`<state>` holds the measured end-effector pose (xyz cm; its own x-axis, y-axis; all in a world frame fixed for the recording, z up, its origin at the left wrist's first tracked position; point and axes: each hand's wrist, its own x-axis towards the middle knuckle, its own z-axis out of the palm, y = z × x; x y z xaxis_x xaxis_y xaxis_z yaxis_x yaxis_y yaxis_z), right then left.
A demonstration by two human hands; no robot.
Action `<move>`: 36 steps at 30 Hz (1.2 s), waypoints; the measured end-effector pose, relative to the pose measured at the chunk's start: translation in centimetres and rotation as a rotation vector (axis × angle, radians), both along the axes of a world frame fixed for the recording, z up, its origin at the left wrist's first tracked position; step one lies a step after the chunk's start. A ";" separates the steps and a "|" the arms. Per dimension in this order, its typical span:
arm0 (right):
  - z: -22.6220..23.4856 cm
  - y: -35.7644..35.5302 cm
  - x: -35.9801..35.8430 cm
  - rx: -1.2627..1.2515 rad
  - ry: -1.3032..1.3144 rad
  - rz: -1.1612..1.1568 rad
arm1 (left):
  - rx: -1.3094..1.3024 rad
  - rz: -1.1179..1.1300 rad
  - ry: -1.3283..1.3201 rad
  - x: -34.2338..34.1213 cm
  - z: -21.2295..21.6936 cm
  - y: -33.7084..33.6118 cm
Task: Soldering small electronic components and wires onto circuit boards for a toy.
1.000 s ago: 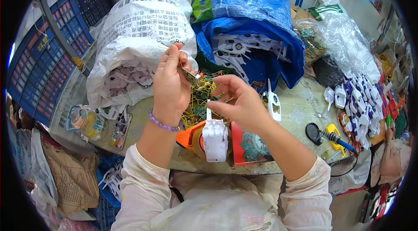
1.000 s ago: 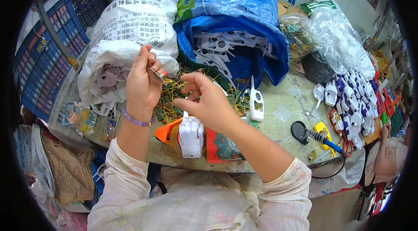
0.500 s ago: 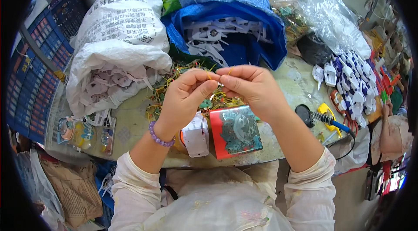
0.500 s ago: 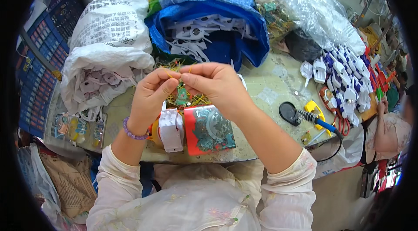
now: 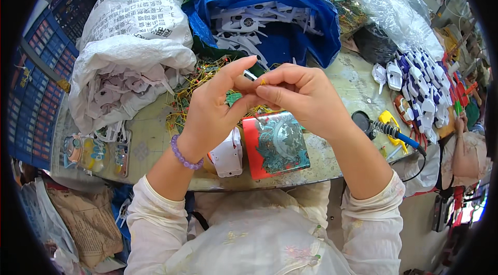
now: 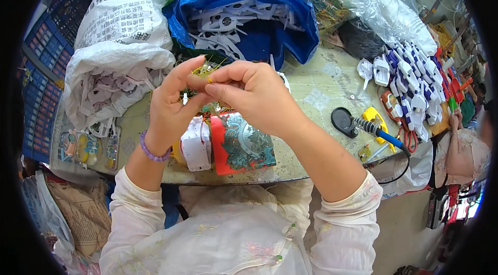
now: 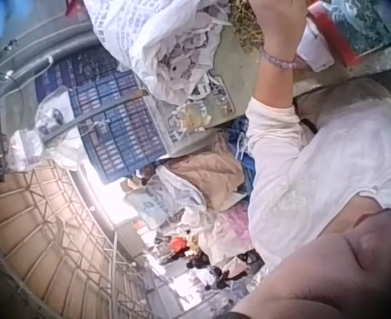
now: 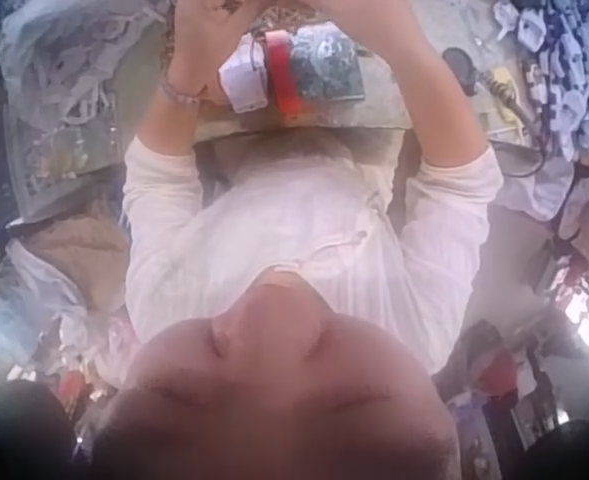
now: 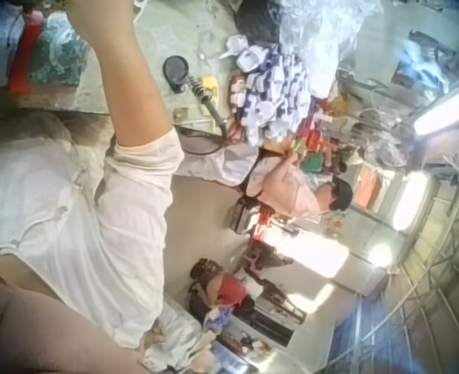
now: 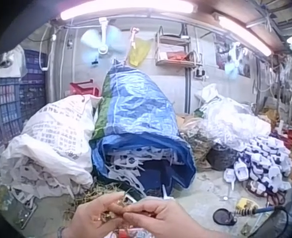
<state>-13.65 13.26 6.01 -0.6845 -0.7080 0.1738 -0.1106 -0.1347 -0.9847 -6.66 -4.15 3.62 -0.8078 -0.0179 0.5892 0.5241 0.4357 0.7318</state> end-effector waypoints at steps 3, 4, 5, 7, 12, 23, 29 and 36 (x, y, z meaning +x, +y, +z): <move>0.7 0.5 -0.3 -0.036 -0.093 0.040 | 0.013 -0.096 -0.053 0.0 -0.2 -0.4; 0.7 0.5 -0.4 -0.036 -0.091 0.040 | 0.012 -0.144 -0.144 0.3 -0.4 -0.8; 0.6 0.3 -0.6 -0.049 -0.101 0.049 | -0.016 -0.138 -0.193 0.5 -0.9 -1.1; 0.5 0.2 -0.6 -0.059 -0.109 0.059 | -0.012 -0.091 -0.269 1.0 -1.4 -1.1; -0.1 1.3 0.5 -0.074 -0.107 0.049 | -0.253 0.100 0.165 1.8 -3.4 -0.8; -4.2 3.2 3.3 0.049 -0.256 0.039 | -0.597 0.165 0.589 4.3 -4.4 -0.6; -3.9 3.2 3.7 0.105 0.633 -0.125 | -0.650 0.077 0.322 4.4 -1.5 -0.7; -4.7 2.4 4.5 0.090 0.311 -0.215 | -0.420 0.222 0.459 3.6 -1.1 0.5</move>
<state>-9.18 15.62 1.32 -0.7431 -0.5762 0.3404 -0.4225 0.0093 -0.9063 -3.04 -3.69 2.57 -0.4763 0.1513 0.8662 0.6070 0.7693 0.1994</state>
